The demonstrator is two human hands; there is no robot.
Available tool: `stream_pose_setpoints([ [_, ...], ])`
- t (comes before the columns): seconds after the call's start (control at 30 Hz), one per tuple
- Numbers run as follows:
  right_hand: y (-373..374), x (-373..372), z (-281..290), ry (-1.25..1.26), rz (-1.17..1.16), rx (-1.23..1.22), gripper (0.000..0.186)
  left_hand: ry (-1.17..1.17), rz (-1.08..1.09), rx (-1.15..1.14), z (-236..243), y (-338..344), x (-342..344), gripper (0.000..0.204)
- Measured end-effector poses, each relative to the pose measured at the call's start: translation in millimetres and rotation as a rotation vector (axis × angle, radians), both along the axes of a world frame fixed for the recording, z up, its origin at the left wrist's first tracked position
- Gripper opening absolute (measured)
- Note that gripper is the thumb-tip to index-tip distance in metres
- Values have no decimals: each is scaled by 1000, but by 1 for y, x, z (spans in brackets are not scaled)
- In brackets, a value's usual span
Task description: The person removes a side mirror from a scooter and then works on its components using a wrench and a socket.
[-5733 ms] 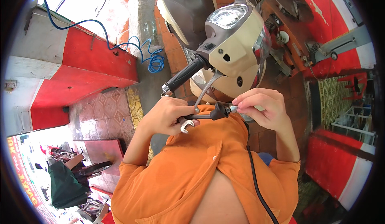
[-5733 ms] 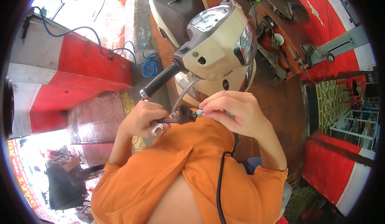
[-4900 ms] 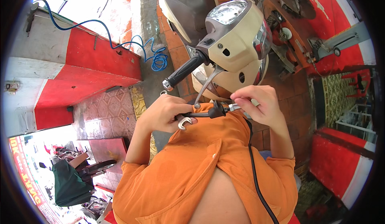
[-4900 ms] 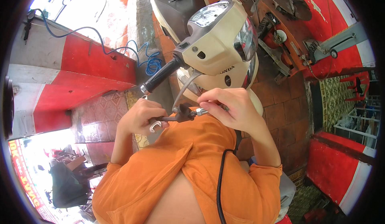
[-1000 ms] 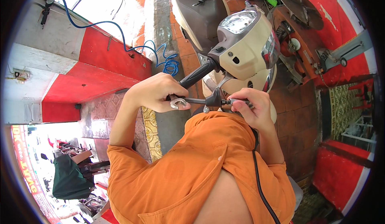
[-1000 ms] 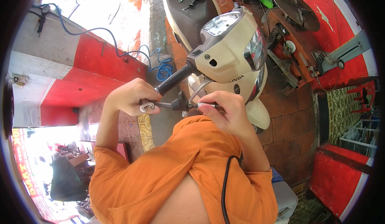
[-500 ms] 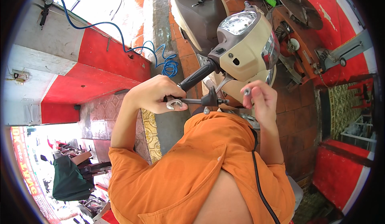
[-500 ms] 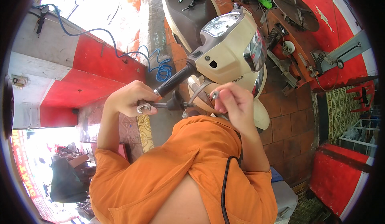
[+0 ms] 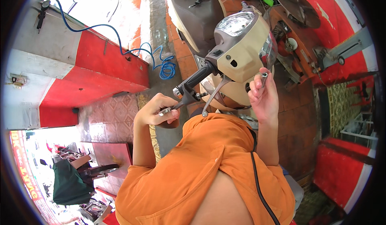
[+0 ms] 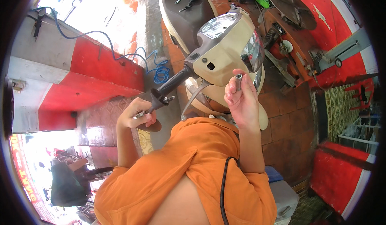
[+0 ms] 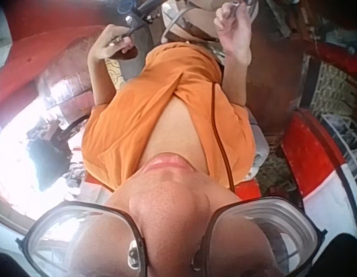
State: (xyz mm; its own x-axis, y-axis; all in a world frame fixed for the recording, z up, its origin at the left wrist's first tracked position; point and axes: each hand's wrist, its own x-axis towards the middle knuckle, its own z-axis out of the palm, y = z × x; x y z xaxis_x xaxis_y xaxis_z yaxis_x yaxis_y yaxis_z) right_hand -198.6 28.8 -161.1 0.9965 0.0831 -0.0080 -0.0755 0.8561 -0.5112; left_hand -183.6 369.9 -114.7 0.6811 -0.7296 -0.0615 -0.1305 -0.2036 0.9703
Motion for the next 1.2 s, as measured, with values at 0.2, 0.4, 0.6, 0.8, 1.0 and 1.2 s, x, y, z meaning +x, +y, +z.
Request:
stream_pose_setpoints([
  [0.2, 2, 0, 3, -17, 31, -60, 30, -66, -6, 50, 3, 2, -1, 31],
  [0.4, -1, -5, 1, -21, 24, -66, 30, -68, -4, 55, 7, 3, 0, 31],
  [0.6, -4, -9, -2, -9, 15, -56, 31, -72, -10, 69, 8, -1, 3, 32],
  [0.8, -4, -10, -1, -11, 26, -64, 32, -63, -15, 66, 8, 0, 3, 33],
  [1.0, -3, -9, -3, -30, 48, -147, 29, -72, 1, 68, 8, 3, 1, 34],
  [1.2, -1, -3, 2, -47, -65, -257, 17, -62, 13, 48, 4, 7, -3, 35],
])
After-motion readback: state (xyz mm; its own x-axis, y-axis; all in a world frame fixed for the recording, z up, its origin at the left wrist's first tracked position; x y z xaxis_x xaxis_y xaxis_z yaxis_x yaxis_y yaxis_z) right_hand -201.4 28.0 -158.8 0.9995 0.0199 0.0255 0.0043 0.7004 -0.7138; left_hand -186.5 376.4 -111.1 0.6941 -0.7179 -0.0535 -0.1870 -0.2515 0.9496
